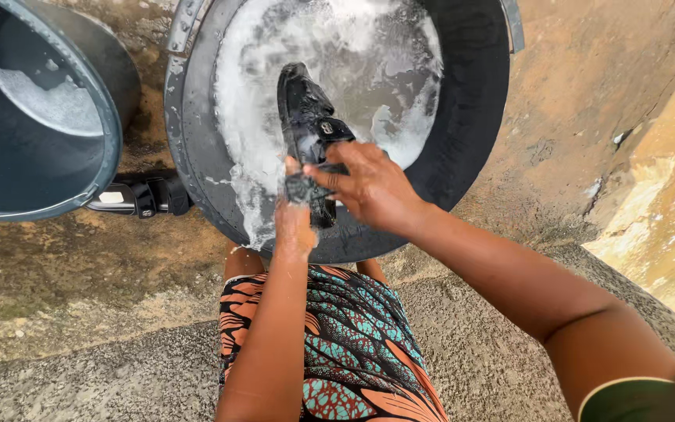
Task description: The person washes sandals by taking them to a wash basin, dipping a brush into soapy water, and scrubbing the soles and tops of each sandal.
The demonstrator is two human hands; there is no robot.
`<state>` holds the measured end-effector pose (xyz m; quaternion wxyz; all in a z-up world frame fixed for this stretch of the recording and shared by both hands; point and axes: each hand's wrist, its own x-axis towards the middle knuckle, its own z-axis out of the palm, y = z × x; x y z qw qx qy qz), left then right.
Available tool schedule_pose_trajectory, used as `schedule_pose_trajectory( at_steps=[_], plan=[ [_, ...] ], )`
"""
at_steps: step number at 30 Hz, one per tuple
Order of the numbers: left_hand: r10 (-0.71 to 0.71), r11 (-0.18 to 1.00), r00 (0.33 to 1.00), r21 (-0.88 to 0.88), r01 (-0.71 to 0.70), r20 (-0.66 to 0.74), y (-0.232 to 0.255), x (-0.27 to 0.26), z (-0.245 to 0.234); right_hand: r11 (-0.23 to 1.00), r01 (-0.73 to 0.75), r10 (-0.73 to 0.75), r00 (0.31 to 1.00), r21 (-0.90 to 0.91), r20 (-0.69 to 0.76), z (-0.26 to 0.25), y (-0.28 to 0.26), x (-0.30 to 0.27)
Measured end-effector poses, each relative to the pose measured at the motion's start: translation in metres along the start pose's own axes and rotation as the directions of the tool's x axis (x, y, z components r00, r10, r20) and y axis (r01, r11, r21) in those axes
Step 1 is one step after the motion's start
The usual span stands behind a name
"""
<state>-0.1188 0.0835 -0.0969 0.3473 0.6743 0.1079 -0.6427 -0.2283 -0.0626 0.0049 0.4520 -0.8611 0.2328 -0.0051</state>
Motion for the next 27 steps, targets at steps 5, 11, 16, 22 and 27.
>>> schedule_pose_trajectory(
  at_steps=[5,11,16,22,27],
  plan=[
    [0.242,0.957,0.953,-0.210,-0.202,0.185,-0.014,0.007,0.008,0.894,-0.266,0.177,0.949,-0.361,-0.261,-0.029,0.054,0.034],
    [0.275,0.960,0.925,-0.118,-0.252,0.260,-0.016,0.007,-0.001,0.924,0.015,-0.017,1.000,-0.382,-0.001,0.013,0.027,0.018],
    [0.242,0.962,0.926,-0.196,-0.190,0.290,0.003,-0.008,0.007,0.855,-0.279,0.195,0.954,-0.438,-0.227,-0.021,0.070,0.044],
    [0.119,0.960,0.957,-0.278,-0.042,0.266,-0.003,-0.001,-0.002,0.910,0.122,-0.091,0.991,-0.397,0.097,-0.018,0.059,0.028],
    [0.041,0.957,0.954,-0.285,0.048,0.297,-0.007,-0.007,0.006,0.892,0.199,-0.156,0.978,-0.406,0.136,-0.069,0.102,0.048]
  ],
)
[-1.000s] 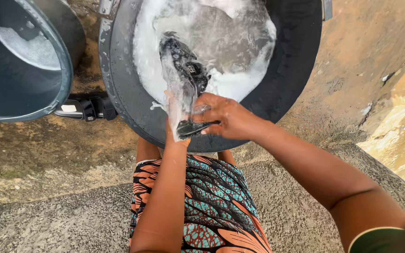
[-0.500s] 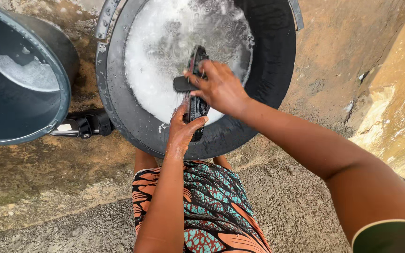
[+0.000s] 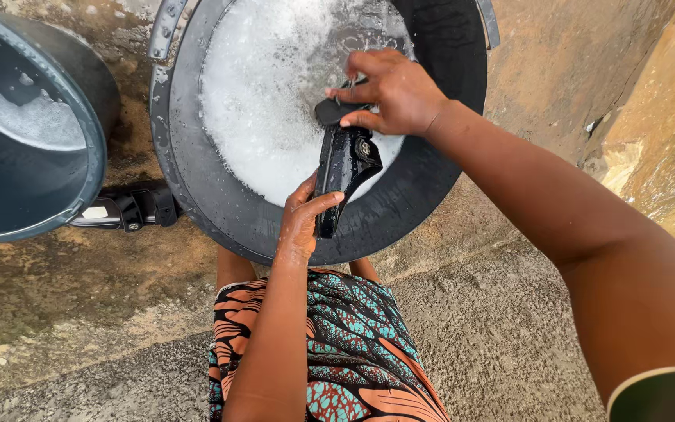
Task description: The person washes sandals by taking them to a wash basin, dipping a brush into soapy water, and scrubbing the soles and tops of each sandal.
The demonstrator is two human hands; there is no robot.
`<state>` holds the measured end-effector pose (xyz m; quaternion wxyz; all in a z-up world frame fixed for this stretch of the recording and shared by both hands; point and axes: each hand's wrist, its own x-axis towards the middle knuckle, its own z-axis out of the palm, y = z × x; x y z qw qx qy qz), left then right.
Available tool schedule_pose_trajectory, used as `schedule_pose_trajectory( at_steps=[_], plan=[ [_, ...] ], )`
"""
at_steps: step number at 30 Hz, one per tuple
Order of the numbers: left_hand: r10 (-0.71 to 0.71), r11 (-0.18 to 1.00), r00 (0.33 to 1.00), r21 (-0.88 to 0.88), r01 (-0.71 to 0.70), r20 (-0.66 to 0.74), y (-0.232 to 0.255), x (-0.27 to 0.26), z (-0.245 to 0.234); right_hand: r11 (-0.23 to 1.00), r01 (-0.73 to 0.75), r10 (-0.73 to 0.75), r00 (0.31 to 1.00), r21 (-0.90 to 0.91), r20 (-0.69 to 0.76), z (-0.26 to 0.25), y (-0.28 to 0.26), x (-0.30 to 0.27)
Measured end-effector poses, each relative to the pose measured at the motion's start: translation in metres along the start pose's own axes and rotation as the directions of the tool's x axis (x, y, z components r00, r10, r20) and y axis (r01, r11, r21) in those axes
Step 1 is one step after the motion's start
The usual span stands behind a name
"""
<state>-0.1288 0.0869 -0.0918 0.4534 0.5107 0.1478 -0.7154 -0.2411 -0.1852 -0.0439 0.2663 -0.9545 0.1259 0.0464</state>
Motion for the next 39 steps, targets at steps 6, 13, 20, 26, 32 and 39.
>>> schedule_pose_trajectory(
  at_steps=[6,13,20,26,32,39],
  plan=[
    [0.042,0.998,0.999,0.054,-0.041,-0.023,-0.003,0.000,-0.004,0.991,0.057,-0.057,0.998,0.125,-0.006,0.012,0.002,0.001],
    [0.028,0.996,0.999,0.087,-0.025,-0.036,-0.005,0.003,-0.012,0.964,0.213,-0.214,0.977,0.157,-0.009,0.042,-0.031,-0.008],
    [0.031,0.999,0.999,0.010,-0.031,-0.019,-0.001,0.003,-0.008,0.984,-0.106,0.113,0.993,0.144,-0.039,0.027,0.029,-0.008],
    [0.039,0.998,0.999,-0.044,-0.040,-0.023,-0.010,-0.002,-0.006,0.974,0.056,-0.042,0.997,0.220,-0.068,0.035,0.001,-0.004],
    [0.038,0.992,0.999,-0.119,-0.034,0.026,-0.004,-0.003,0.002,0.970,-0.174,0.194,0.975,0.171,-0.105,0.033,0.009,-0.004],
    [0.084,0.981,0.996,-0.180,-0.079,0.021,-0.008,-0.006,0.001,0.844,-0.505,0.532,0.830,0.181,-0.166,0.087,0.059,-0.009]
  ],
)
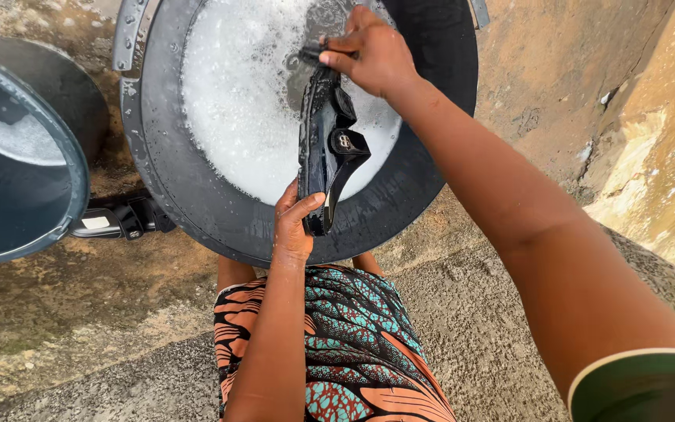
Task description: The person washes sandals by taking them to a wash basin, dipping a brush into soapy water, and scrubbing the soles and tops of each sandal.
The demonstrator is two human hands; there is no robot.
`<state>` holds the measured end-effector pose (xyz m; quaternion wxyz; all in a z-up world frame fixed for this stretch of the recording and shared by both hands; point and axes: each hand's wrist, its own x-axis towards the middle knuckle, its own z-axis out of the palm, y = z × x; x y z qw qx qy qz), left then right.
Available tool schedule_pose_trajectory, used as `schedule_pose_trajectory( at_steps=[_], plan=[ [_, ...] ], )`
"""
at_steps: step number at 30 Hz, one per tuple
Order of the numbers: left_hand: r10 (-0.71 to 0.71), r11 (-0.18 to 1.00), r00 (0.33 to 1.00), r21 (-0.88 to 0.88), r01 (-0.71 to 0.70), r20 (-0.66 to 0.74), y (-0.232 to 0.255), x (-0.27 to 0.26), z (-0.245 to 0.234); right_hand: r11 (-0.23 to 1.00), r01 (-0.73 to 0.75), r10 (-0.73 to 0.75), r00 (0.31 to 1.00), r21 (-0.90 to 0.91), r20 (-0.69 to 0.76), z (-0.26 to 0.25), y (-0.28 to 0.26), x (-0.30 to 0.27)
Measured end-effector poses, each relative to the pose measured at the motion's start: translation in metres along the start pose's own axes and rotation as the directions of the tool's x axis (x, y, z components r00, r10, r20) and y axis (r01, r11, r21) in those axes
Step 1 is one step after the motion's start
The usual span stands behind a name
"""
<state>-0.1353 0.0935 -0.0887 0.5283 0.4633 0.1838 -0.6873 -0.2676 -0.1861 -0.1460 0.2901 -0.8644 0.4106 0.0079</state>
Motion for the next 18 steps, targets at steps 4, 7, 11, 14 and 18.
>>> schedule_pose_trajectory(
  at_steps=[4,7,11,14,18],
  plan=[
    [0.099,0.957,0.993,-0.280,-0.078,0.061,0.011,0.001,-0.004,0.806,-0.576,0.536,0.808,0.136,0.244,0.073,0.094,-0.039],
    [0.140,0.942,0.981,-0.322,-0.091,0.132,0.034,-0.002,-0.016,0.360,-0.854,0.794,0.492,0.376,0.357,0.148,0.151,-0.091],
    [0.073,0.925,0.994,-0.378,-0.038,0.080,0.044,-0.007,-0.022,0.671,-0.667,0.738,0.644,-0.324,0.200,0.209,0.163,-0.109],
    [0.084,0.899,0.995,-0.434,-0.053,0.052,0.037,-0.004,-0.028,0.267,-0.895,0.828,0.403,0.358,0.389,0.242,0.144,-0.108],
    [0.092,0.880,0.996,-0.466,-0.086,-0.011,0.031,0.000,-0.036,-0.440,-0.574,0.057,0.750,0.691,0.659,0.185,0.072,-0.116]
  ],
)
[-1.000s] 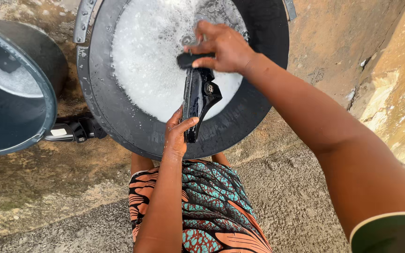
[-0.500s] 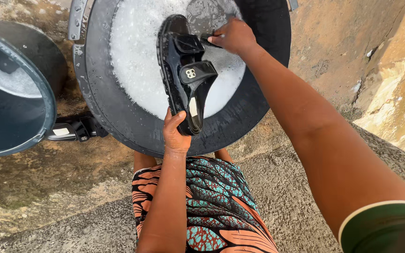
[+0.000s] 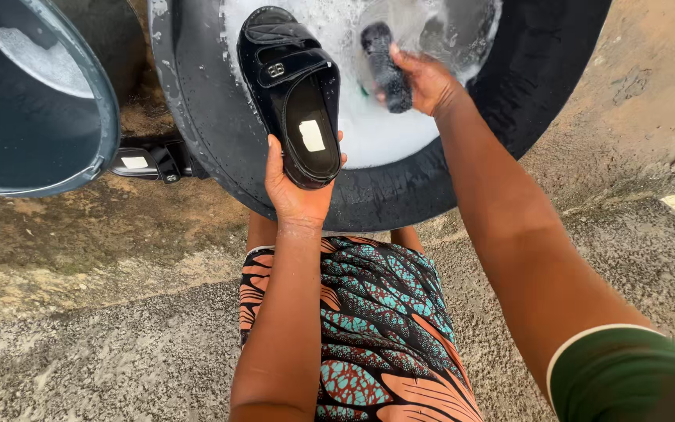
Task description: The person washes sandals by taking them to a wash basin, dipping a brush into soapy water, and scrubbing the soles and tops of each sandal.
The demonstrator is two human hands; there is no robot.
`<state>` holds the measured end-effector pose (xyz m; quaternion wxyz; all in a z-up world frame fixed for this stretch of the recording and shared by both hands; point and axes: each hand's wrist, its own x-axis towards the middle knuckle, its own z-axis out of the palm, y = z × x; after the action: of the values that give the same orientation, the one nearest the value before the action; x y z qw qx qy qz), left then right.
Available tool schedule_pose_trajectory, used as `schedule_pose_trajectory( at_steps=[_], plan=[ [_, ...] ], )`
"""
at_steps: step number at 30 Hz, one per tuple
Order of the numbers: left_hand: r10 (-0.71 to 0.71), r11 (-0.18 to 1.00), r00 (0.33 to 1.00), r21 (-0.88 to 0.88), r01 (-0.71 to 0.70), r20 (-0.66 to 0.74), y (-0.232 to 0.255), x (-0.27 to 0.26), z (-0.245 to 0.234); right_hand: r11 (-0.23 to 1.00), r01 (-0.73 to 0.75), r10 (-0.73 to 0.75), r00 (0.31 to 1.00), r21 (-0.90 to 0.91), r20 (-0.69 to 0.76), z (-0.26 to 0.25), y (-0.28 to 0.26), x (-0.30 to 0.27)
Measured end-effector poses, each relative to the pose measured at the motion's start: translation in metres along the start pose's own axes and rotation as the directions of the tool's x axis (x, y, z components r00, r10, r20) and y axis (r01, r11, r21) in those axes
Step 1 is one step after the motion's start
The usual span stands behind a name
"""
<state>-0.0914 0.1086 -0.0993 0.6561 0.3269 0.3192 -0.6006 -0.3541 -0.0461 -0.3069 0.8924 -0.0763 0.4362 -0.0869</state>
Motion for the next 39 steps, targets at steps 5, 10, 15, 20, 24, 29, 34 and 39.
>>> schedule_pose_trajectory(
  at_steps=[5,10,15,20,24,29,34,39],
  plan=[
    [0.020,0.997,0.996,-0.069,-0.026,-0.083,-0.002,0.010,0.015,0.418,0.299,-0.198,0.951,-0.858,0.236,0.212,-0.018,-0.133],
    [0.028,0.993,0.979,-0.104,-0.049,-0.202,-0.031,0.017,0.026,-0.314,-0.083,-0.478,0.875,-0.946,0.082,0.308,-0.041,-0.170],
    [0.095,0.990,0.974,-0.081,-0.113,-0.204,-0.041,0.022,0.022,-0.326,-0.117,-0.425,0.904,-0.938,0.035,0.321,-0.027,-0.183],
    [0.045,0.997,0.982,-0.056,-0.056,-0.181,-0.057,0.022,0.028,-0.208,-0.257,-0.596,0.798,-0.944,-0.085,0.309,-0.036,-0.136],
    [0.030,0.999,0.997,-0.021,-0.031,-0.066,-0.041,0.020,0.014,-0.059,-0.148,-0.478,0.873,-0.987,-0.102,0.309,0.002,-0.167],
    [0.102,0.988,0.975,0.136,-0.076,-0.198,-0.058,0.027,0.022,0.069,-0.235,-0.565,0.792,-0.969,-0.232,0.273,-0.014,-0.127],
    [0.007,0.995,0.963,0.100,0.020,-0.270,-0.050,0.036,0.004,0.211,-0.100,-0.538,0.818,-0.972,-0.200,0.292,0.005,-0.166],
    [-0.048,0.995,0.967,-0.099,0.024,-0.249,-0.061,0.060,-0.028,-0.124,0.086,-0.730,0.666,-0.989,0.150,0.304,0.001,-0.160]
  ],
)
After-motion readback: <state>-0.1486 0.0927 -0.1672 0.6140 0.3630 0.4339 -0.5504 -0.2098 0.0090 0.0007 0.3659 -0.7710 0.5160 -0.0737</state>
